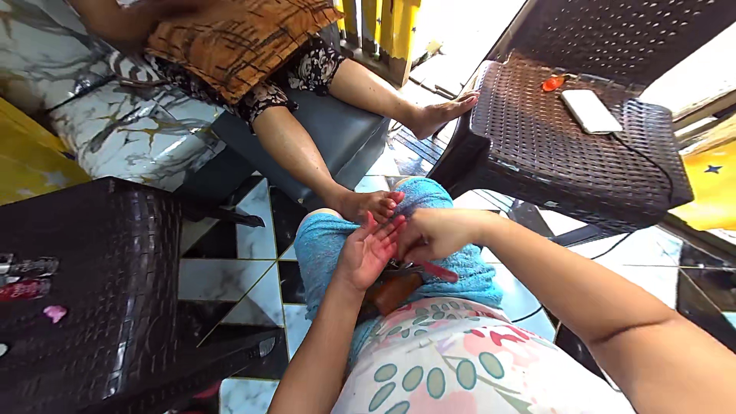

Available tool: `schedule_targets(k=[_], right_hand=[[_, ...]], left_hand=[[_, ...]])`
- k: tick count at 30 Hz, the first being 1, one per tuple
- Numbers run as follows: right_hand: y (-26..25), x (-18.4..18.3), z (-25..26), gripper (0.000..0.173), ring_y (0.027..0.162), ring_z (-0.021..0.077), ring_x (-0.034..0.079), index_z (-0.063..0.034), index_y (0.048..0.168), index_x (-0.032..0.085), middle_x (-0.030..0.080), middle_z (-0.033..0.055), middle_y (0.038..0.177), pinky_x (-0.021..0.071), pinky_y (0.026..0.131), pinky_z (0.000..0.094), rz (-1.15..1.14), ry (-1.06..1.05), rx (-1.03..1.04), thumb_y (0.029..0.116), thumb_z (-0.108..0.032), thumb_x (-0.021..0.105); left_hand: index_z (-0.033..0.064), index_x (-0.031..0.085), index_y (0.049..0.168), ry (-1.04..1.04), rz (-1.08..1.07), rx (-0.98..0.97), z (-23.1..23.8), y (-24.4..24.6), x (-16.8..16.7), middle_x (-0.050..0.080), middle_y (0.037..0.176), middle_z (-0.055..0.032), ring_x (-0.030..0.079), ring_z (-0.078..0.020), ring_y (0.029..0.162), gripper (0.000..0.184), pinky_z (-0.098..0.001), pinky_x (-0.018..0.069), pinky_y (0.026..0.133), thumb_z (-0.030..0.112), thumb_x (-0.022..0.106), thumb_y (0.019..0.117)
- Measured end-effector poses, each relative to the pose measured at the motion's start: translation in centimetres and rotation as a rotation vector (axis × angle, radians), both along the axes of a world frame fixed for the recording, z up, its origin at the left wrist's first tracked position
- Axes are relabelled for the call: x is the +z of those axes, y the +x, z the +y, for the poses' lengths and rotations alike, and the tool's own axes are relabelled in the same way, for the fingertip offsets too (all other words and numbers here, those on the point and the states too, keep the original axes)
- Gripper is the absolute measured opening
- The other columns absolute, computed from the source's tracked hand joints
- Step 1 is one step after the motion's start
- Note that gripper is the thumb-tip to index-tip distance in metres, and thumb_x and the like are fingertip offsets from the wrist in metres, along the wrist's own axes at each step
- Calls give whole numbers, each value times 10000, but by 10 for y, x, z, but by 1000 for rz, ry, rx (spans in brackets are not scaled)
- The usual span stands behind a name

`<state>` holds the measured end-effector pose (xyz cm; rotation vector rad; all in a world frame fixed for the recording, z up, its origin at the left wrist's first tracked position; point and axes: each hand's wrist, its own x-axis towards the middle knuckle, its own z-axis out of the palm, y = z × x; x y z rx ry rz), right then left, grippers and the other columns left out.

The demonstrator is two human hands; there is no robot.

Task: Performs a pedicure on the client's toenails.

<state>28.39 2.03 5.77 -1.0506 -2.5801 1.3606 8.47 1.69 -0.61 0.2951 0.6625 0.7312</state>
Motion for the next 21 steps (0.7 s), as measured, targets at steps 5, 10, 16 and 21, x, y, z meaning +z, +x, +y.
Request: schedule_targets(k=[5, 10, 16, 21], right_hand=[[-35, -19, -43, 199, 1082, 418, 648, -1, 1118, 684, 693, 210, 1063, 503, 898, 624, -337, 325, -34, 955, -93, 617], [-60, -59, -42, 256, 1078, 412, 632, -24, 1162, 663, 682, 189, 1056, 501, 869, 598, -154, 577, -85, 921, 21, 588], [-42, -63, -36, 163, 1073, 359, 661, -34, 1057, 711, 714, 152, 1041, 529, 902, 546, -25, 629, -112, 969, -31, 574], [1, -26, -13, 186, 661, 95, 653, 3, 1012, 749, 716, 49, 787, 576, 635, 307, 552, 343, -519, 973, -138, 633]], left_hand=[[-56, 483, 1368, 25, 233, -38, -13, -37, 22, 664, 1261, -212, 671, -272, 1163, 340, -403, 525, 1033, 121, 397, 1090], [-47, 476, 1407, 4, 318, 151, -23, -51, 31, 639, 1305, -209, 653, -266, 1192, 361, -384, 512, 1044, 77, 414, 1074], [-53, 563, 1302, -5, 361, 170, -22, -33, 29, 696, 1182, -171, 695, -235, 1076, 313, -378, 548, 975, 35, 382, 1063], [-19, 568, 1249, -159, 297, 180, -20, 16, 21, 713, 1038, -121, 723, -190, 883, 274, -333, 606, 820, -30, 420, 1019]])
